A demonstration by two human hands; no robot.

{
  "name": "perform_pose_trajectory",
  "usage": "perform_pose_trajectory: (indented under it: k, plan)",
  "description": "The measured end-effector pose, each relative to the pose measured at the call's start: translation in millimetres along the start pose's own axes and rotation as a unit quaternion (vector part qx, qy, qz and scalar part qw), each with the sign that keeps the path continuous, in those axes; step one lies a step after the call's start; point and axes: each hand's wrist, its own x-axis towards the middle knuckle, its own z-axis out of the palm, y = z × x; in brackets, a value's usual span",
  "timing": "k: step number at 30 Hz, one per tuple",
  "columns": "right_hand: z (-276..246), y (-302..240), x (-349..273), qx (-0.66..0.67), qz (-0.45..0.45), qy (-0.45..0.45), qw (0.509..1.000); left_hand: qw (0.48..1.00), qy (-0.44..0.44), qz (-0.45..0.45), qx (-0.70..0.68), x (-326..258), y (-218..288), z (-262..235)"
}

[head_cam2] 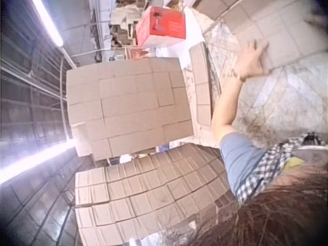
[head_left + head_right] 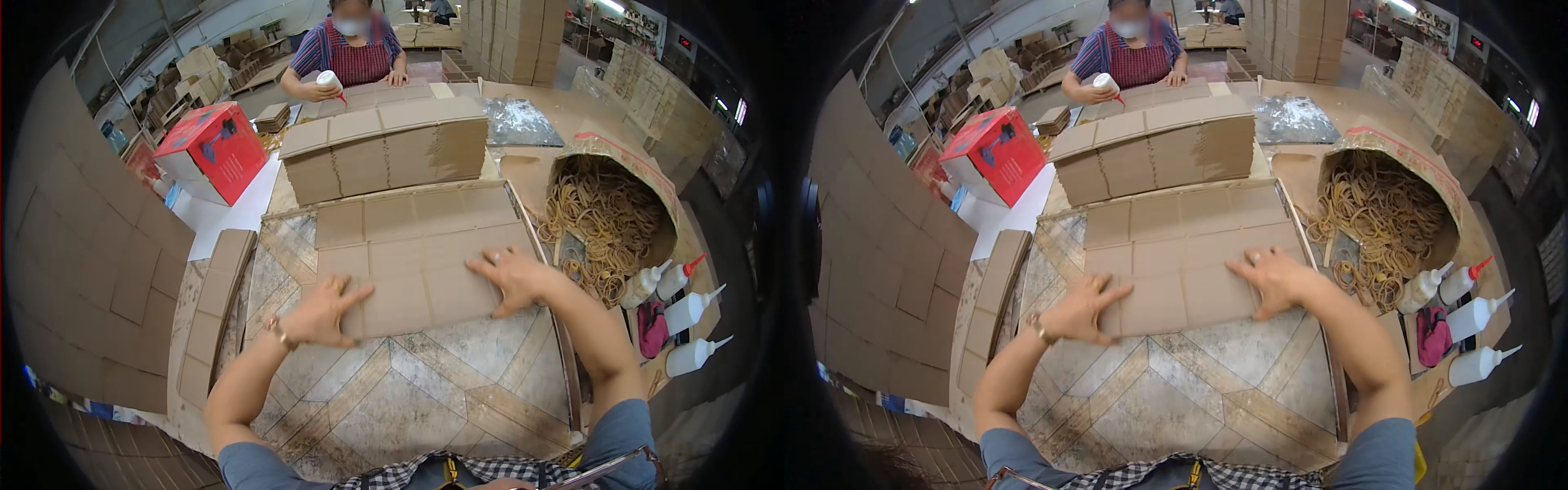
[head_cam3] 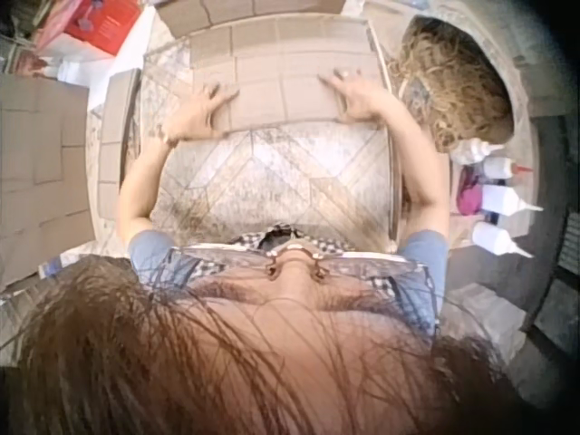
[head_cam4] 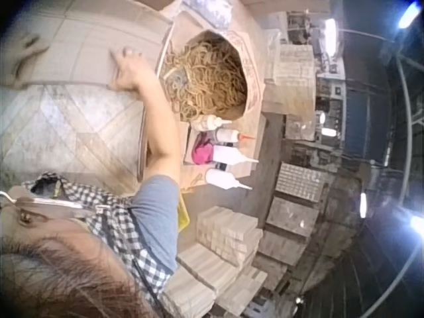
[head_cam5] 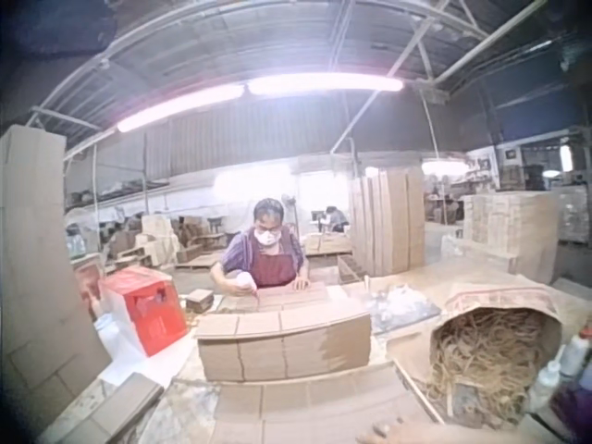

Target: Folding cardboard sheets, applying glue, and securing the resulting boxes with rubber bands in a factory setting.

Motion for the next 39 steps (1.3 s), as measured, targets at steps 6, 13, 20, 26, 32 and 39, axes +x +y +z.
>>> perform_pose_trajectory:
  k: [6, 13, 20, 26, 32, 39]
  plan:
    - [26.9, -25.6, -47.1, -0.009, -0.026, 0.020, 0.999, 0.999, 0.029, 0.035, -0.027, -35.9, 31.7, 28.6]
    - [17.7, -6.6, -26.8, 0.018, 0.000, 0.042, 0.999, 0.997, 0.037, 0.031, -0.064, -5.7, -1.4, 30.5]
    - [19.2, -33.2, -62.6, 0.015, 0.022, 0.059, 0.998, 0.997, 0.056, 0.044, -0.043, -20.1, 7.4, 35.4]
    - [57.4, -79.9, -128.2, 0.047, -0.034, 0.037, 0.998, 0.999, 0.010, 0.049, -0.021, -102.8, 87.3, 39.9]
    - [51.3, -68.6, -120.0, 0.060, 0.011, 0.055, 0.997, 0.999, 0.032, 0.024, -0.034, -84.8, 73.5, 53.3]
    - [54.3, -94.8, -149.5, 0.056, -0.016, 0.062, 0.996, 0.997, 0.052, 0.028, -0.039, -119.9, 108.9, 44.3]
